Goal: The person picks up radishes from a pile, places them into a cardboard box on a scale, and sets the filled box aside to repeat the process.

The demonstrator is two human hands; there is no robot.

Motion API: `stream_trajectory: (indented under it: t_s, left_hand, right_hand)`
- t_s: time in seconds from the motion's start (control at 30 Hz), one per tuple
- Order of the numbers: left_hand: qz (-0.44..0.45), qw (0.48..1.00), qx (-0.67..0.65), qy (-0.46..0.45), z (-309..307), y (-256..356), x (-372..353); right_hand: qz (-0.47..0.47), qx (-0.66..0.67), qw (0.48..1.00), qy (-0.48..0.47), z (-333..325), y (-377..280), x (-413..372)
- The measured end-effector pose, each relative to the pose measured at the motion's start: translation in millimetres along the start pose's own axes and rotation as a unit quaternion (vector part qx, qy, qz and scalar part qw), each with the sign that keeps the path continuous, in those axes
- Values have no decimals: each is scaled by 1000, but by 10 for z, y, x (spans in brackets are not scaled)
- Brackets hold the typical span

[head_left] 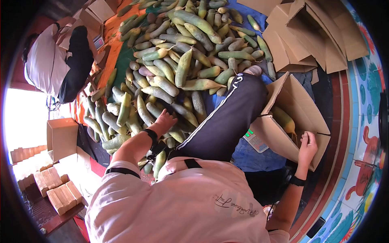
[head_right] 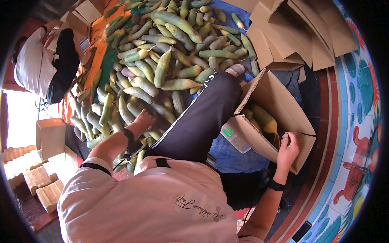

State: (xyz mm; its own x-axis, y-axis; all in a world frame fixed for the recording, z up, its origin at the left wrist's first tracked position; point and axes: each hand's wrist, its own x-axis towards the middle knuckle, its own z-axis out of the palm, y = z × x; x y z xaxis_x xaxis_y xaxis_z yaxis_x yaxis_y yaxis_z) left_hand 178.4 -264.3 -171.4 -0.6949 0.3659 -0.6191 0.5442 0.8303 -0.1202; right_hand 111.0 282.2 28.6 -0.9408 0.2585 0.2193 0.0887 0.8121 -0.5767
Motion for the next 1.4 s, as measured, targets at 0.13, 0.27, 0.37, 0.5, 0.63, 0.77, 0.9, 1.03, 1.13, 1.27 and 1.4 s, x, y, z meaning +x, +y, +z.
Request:
stream_trajectory:
  t_s: [0.13, 0.27, 0.37, 0.5, 0.63, 0.77, 0.9, 1.03, 1.13, 1.27, 1.4]
  left_hand:
    - [-28, 998, -3, 52, -281, -200, -18]
    - [-77, 978, -6, 191, -345, -503, -38]
    - [-126, 956, 23, 265, -525, -720, -108]
    - [-218, 952, 22, 215, -718, -957, -168]
    - [-257, 957, -3, 137, -519, -953, -62]
    - [-165, 974, -12, 153, -488, -514, 96]
    - [-56, 990, -117, 63, -287, -55, 467]
    - [17, 992, -108, 70, -92, 314, 722]
    - [84, 992, -93, 31, -221, 418, 745]
    - [107, 994, -29, 6, -338, 426, 753]
    - [126, 990, 59, 7, -367, 445, 647]
  right_hand:
    - [7, 7, 1000, -2, 7, 17, 19]
    - [2, 2, 1000, -2, 2, 36, 7]
    - [3, -6, 1000, -3, 7, 35, 20]
    - [-3, -1, 1000, -6, -4, 34, 40]
    - [3, 7, 1000, -3, 5, 44, 41]
    - [3, 16, 1000, 4, 8, 29, 37]
    - [11, 3, 1000, -2, -11, -39, 24]
    - [18, -2, 1000, -5, -11, -27, 16]
    - [23, -1, 1000, -6, -10, -41, 19]
    - [23, 3, 1000, -1, -8, -33, 25]
    - [21, -7, 1000, 5, -4, -50, 22]
